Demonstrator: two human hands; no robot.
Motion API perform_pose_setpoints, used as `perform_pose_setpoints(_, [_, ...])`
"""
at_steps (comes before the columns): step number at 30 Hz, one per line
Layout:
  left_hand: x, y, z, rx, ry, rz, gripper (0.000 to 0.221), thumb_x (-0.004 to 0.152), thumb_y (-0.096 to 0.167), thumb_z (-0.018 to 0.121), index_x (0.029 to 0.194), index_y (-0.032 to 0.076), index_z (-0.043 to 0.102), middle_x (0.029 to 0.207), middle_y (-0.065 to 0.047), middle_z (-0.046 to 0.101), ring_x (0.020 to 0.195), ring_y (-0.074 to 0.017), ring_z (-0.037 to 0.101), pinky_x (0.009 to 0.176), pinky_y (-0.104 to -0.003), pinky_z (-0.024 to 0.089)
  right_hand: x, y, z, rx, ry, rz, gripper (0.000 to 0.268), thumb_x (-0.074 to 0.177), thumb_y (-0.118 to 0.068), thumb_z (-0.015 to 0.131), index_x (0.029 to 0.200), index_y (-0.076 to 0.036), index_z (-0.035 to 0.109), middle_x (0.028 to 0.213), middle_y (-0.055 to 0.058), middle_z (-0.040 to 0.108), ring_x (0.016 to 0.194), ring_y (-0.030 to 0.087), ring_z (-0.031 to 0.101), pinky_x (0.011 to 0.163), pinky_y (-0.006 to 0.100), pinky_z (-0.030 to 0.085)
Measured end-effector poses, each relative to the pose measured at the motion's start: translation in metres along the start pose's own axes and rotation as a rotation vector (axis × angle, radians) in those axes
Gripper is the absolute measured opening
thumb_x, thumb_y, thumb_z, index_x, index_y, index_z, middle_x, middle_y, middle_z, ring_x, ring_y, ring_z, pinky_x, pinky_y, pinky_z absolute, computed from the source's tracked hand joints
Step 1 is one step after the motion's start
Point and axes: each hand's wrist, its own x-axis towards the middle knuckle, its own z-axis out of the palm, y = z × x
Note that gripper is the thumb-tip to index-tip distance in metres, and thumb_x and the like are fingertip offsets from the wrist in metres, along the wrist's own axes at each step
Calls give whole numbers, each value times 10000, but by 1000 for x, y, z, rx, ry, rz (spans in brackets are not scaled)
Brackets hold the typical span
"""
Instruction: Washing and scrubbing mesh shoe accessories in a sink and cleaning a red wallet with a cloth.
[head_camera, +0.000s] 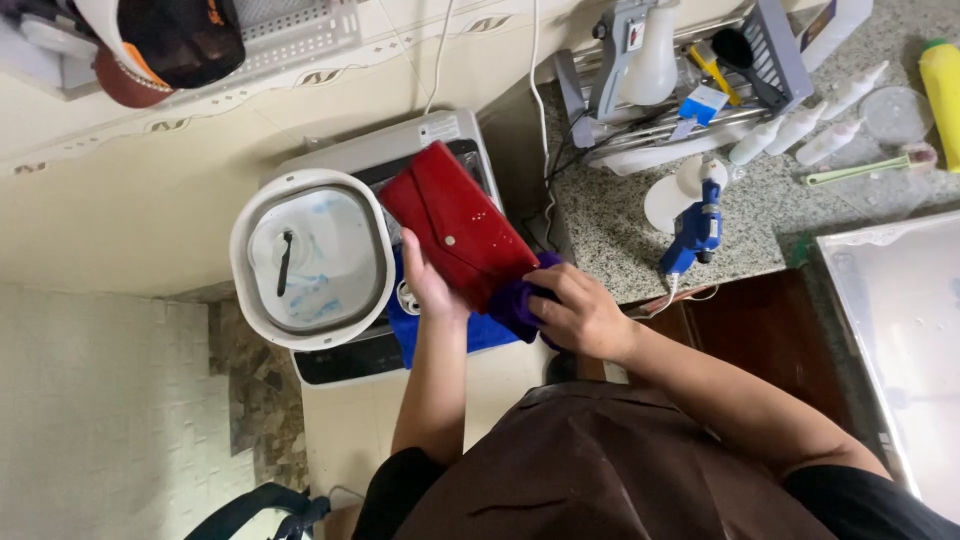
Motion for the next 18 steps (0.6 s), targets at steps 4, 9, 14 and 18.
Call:
perform_pose_setpoints(4, [-7, 37, 2, -28, -47, 100, 777, 1048, 637, 366, 1573, 64, 361, 1447, -210, 558, 1260, -416, 596, 1056, -550, 501, 9, 23, 18, 103, 55, 127, 325, 758, -39, 782, 1049, 45, 665, 1220, 215, 604, 1026, 349, 647, 816, 409, 570])
perform_pose_setpoints(9, [-27, 44, -20, -217, -145, 135, 811, 1050, 656, 321, 1618, 77, 339, 1488, -219, 549, 1309, -415, 588, 1078, -566, 498, 56, 67, 75, 354, 394, 684, 279, 980, -61, 681, 1223, 56, 612, 1244, 211, 575, 1108, 348, 637, 953, 383, 550])
perform_pose_setpoints(14, [-56, 41, -39, -173, -168, 123, 743, 1085, 619, 349, 1606, 88, 348, 1455, -241, 559, 1274, -417, 594, 1036, -611, 515, 80, 107, 169, 317, 294, 705, 431, 960, -234, 720, 1256, 55, 599, 1330, 246, 561, 1214, 410, 580, 1029, 414, 492])
perform_pose_setpoints(18, [-64, 32, -67, -94, -50, 121, 712, 1103, 545, 415, 1613, 51, 351, 1449, -254, 553, 1304, -396, 590, 1031, -564, 525, 57, 111, 201, 313, -77, 710, 444, 999, -363, 679, 1269, -11, 682, 1377, 287, 562, 1299, 436, 531, 1046, 441, 444])
